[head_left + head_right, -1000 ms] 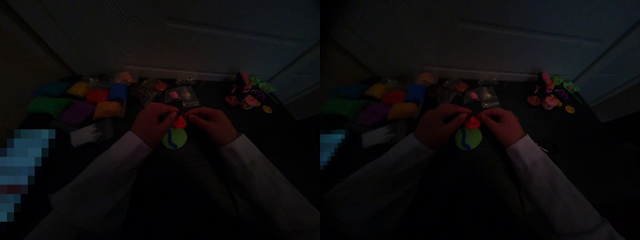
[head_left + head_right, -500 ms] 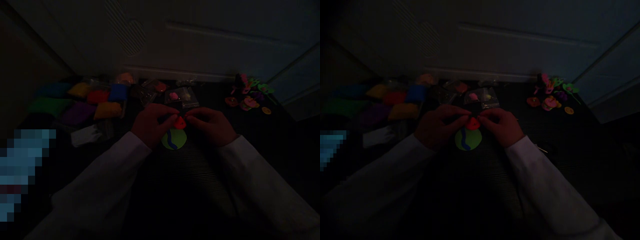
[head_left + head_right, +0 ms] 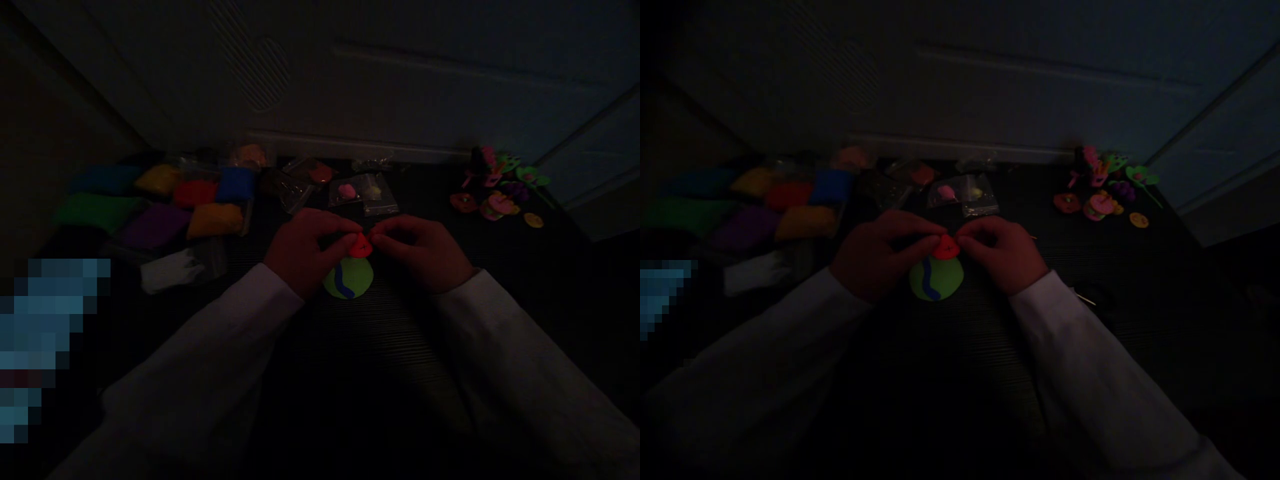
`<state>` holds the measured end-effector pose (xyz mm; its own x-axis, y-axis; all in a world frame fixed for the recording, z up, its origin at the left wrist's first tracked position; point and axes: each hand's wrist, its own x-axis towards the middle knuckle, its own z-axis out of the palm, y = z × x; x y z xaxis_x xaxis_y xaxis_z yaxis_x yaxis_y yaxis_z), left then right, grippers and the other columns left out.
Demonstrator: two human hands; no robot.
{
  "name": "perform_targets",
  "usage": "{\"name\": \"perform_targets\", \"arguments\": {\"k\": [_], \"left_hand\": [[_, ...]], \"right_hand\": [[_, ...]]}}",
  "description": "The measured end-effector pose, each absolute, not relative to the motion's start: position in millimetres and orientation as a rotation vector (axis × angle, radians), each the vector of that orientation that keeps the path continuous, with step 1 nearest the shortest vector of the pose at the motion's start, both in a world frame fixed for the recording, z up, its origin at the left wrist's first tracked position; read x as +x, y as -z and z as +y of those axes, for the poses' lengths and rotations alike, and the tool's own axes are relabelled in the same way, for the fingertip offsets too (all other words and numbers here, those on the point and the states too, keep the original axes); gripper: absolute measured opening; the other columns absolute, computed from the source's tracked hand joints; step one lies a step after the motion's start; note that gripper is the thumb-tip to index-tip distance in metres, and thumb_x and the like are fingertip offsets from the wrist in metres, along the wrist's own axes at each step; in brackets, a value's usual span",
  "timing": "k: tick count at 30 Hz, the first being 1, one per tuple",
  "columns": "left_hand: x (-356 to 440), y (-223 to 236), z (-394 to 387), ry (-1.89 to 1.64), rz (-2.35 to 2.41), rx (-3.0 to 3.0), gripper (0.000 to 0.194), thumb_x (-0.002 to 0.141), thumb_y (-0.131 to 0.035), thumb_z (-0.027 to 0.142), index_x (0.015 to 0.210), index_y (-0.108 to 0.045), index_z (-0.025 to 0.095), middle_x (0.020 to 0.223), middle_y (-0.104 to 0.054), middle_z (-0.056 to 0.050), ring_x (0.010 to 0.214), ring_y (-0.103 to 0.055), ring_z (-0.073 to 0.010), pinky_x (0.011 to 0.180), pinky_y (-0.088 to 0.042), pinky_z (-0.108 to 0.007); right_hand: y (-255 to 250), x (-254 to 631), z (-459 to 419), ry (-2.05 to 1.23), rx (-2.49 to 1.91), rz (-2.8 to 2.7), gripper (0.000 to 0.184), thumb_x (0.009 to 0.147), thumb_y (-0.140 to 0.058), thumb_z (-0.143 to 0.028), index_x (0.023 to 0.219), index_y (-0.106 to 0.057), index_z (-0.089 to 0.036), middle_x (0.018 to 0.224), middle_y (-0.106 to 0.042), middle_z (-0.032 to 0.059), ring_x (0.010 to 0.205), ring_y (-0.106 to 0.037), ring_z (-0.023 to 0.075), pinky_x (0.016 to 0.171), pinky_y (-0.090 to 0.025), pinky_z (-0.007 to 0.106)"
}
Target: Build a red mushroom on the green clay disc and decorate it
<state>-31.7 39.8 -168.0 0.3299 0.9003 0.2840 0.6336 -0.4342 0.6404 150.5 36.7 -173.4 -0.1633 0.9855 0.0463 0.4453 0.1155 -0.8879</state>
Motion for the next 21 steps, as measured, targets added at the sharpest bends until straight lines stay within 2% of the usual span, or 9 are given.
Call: {"name": "perform_targets", "arguments": {"k": [10,21], "left_hand": [[-33.1,167.7,40.0,-0.931,1.463,2.099,0.024,0.077,-0.050,0.032,0.094,-0.065,0.024,0.095,-0.067,0.001,0.088,-0.059,-0.0162,0.082,-0.044,-0.030],[-31.6,169.2,40.1,-0.886,1.353,2.174,0.025,0.077,-0.051,0.035,0.093,-0.066,0.023,0.094,-0.067,0.001,0.091,-0.058,-0.0164,0.083,-0.044,-0.031]], "right_hand": [[175.2,152.6,37.1,-1.006,-1.392,-1.717,0.015,0.070,-0.062,-0.029,0.083,-0.065,-0.021,0.082,-0.067,0.0007,0.076,-0.060,0.0161,0.071,-0.046,0.032],[174.7,152.5,37.4,-1.010,-1.363,-1.733,0.020,0.071,-0.062,-0.029,0.088,-0.064,-0.020,0.087,-0.066,0.0018,0.082,-0.060,0.0171,0.075,-0.046,0.033]]}}
